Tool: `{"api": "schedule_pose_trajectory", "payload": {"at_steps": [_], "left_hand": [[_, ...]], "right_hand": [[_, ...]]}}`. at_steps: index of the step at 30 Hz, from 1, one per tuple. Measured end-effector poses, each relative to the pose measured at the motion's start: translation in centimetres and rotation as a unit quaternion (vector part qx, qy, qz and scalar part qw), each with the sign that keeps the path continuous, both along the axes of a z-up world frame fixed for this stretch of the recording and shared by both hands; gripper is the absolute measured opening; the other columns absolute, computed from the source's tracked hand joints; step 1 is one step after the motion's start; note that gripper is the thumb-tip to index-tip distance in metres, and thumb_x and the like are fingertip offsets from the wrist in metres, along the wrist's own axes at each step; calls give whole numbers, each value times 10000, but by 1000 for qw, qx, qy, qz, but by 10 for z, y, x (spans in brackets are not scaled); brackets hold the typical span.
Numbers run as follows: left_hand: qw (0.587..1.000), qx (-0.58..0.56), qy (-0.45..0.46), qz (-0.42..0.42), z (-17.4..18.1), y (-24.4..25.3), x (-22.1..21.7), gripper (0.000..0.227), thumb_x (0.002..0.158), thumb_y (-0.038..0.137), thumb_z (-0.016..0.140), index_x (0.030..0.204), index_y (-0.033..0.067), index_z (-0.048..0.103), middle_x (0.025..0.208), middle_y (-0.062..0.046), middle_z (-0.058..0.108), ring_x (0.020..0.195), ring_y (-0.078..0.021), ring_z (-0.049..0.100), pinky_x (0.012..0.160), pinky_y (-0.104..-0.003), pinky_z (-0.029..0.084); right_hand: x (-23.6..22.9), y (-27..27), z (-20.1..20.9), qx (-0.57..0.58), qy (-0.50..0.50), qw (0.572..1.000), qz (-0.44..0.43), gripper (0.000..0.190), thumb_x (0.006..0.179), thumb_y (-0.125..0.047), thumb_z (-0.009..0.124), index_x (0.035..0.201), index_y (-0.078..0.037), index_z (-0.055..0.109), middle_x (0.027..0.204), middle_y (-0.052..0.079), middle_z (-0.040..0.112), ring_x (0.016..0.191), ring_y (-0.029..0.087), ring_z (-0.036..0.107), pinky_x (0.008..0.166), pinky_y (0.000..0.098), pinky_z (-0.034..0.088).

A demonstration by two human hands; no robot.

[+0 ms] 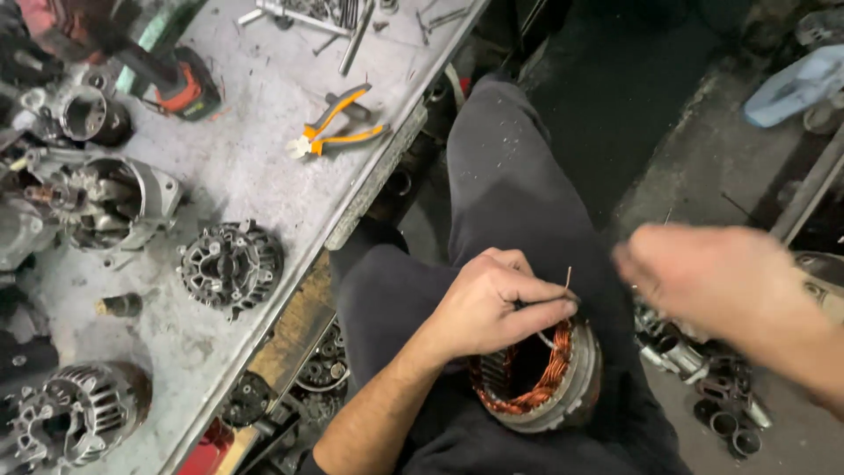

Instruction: The person holds a motor stator on their lap and uses a small metal tool to scrape and clean the copper windings. They rotate the stator to access different sections and continue the scraping process throughout the video.

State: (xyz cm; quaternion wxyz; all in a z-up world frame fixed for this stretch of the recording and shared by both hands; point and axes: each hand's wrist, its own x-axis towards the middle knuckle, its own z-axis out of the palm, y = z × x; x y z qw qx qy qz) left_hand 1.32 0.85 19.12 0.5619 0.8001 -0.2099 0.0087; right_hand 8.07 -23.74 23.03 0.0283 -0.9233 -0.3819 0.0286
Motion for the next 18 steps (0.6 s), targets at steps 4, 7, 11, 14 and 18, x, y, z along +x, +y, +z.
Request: {"api": "schedule_pose_trajectory", "payload": {"at_steps": [4, 7, 11, 14, 18], "left_hand": [[1000, 9, -18, 7, 2, -2, -3, 131, 879, 244, 797, 989, 173, 807, 797, -14, 743, 706, -176, 655, 715, -320, 541], [998, 43, 4, 41, -4, -7, 0, 134, 879, 259, 790, 981, 177, 821, 733, -26, 712, 677, -185, 655, 660, -318, 538], [997, 55, -13, 44, 12, -15, -7, 137, 874, 282, 782, 956, 181, 820, 751, -12, 724, 675, -184, 642, 680, -326, 531], [991, 109, -29, 69, 16, -20, -11, 127, 881, 284, 775, 920, 172, 820, 691, -7, 703, 675, -183, 645, 693, -353, 493], [992, 106, -35, 63, 15, -19, -10, 133, 871, 291, 776, 917, 175, 820, 694, -5, 705, 672, -187, 635, 694, -357, 479]], "right_hand": [[0, -2, 6, 176, -33, 977, 119, 142, 828, -295, 679, 777, -190, 598, 647, 12, 590, 503, 234, 613, 436, 378, 478], [0, 2, 2, 14, -32, 998, 45, 383, 849, -385, 738, 662, -126, 527, 555, 73, 563, 435, 293, 627, 393, 437, 497], [0, -8, 1, -110, -28, 994, -3, 391, 940, -467, 606, 680, -192, 508, 573, -5, 559, 485, 187, 612, 476, 330, 496], [-5, 1, 10, 51, 9, 996, 73, 372, 798, -374, 756, 675, -108, 527, 521, 61, 554, 370, 264, 605, 353, 416, 479], [-10, -2, 10, 21, -25, 999, 15, 367, 859, -406, 700, 683, -127, 539, 540, 69, 577, 470, 291, 634, 421, 422, 489]]}}
